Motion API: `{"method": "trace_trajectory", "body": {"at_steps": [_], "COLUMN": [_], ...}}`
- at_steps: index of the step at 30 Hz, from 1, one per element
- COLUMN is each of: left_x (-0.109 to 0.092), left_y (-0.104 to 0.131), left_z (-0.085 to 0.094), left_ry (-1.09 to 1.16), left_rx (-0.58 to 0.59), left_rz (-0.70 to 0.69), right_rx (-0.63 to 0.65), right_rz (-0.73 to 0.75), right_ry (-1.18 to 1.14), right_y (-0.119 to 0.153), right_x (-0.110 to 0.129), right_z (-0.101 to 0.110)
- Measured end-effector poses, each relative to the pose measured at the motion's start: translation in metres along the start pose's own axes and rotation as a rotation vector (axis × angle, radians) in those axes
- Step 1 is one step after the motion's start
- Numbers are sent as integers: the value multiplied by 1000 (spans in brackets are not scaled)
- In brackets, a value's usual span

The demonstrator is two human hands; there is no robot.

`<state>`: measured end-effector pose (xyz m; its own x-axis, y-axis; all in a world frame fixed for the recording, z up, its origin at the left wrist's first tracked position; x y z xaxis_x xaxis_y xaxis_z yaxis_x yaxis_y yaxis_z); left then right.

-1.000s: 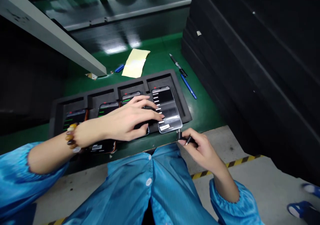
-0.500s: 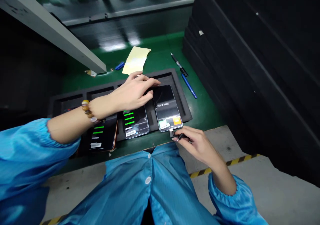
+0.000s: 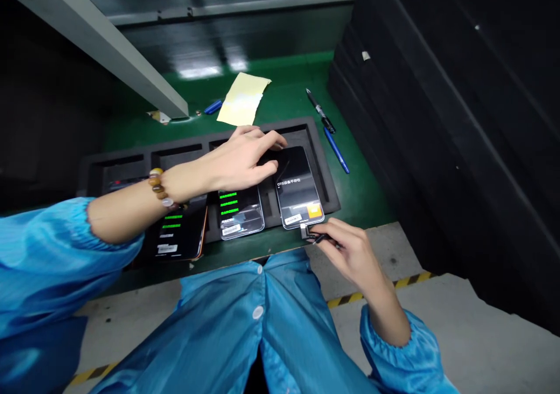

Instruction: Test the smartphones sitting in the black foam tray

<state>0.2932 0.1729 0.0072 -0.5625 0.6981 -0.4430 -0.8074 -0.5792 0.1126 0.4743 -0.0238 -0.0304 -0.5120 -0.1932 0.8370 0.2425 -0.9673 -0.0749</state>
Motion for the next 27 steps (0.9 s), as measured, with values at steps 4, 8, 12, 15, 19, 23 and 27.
{"method": "trace_trajectory", "body": {"at_steps": [4, 8, 12, 15, 19, 23, 27], "left_x": [0, 3, 17, 33, 49, 52, 53], "left_y": [2, 17, 40, 56, 71, 79, 83], "left_z": [-3, 3, 19, 28, 28, 25, 22], "left_ry": [12, 42, 26, -26, -96, -127, -104], "left_rx": [12, -40, -121, -128, -78, -69, -69], "left_rz": [-4, -29, 6, 65, 106, 96, 98], "right_rx": [-64, -413, -774, -609, -191, 48, 151], "right_rz": [0, 48, 95, 26, 19, 84, -15], "right_ry": [0, 24, -97, -124, -66, -25, -18], "right_y": [7, 21, 54, 66, 53, 14, -13], "right_x": [-5, -9, -6, 3, 33, 67, 74], "right_z": [-2, 10, 17, 2, -30, -61, -88]}}
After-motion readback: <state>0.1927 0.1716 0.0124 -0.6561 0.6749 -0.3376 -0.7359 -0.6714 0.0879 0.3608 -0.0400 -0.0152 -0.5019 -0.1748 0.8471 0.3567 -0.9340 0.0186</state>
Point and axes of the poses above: each hand's wrist, its own y-axis away from the middle knuckle, its own z-axis out of the back of the hand, x = y × z, the point moved 7 cm from there along -y, towards the middle knuckle, and after that the axes turned 5 degrees about x, right-handed, at the moved point
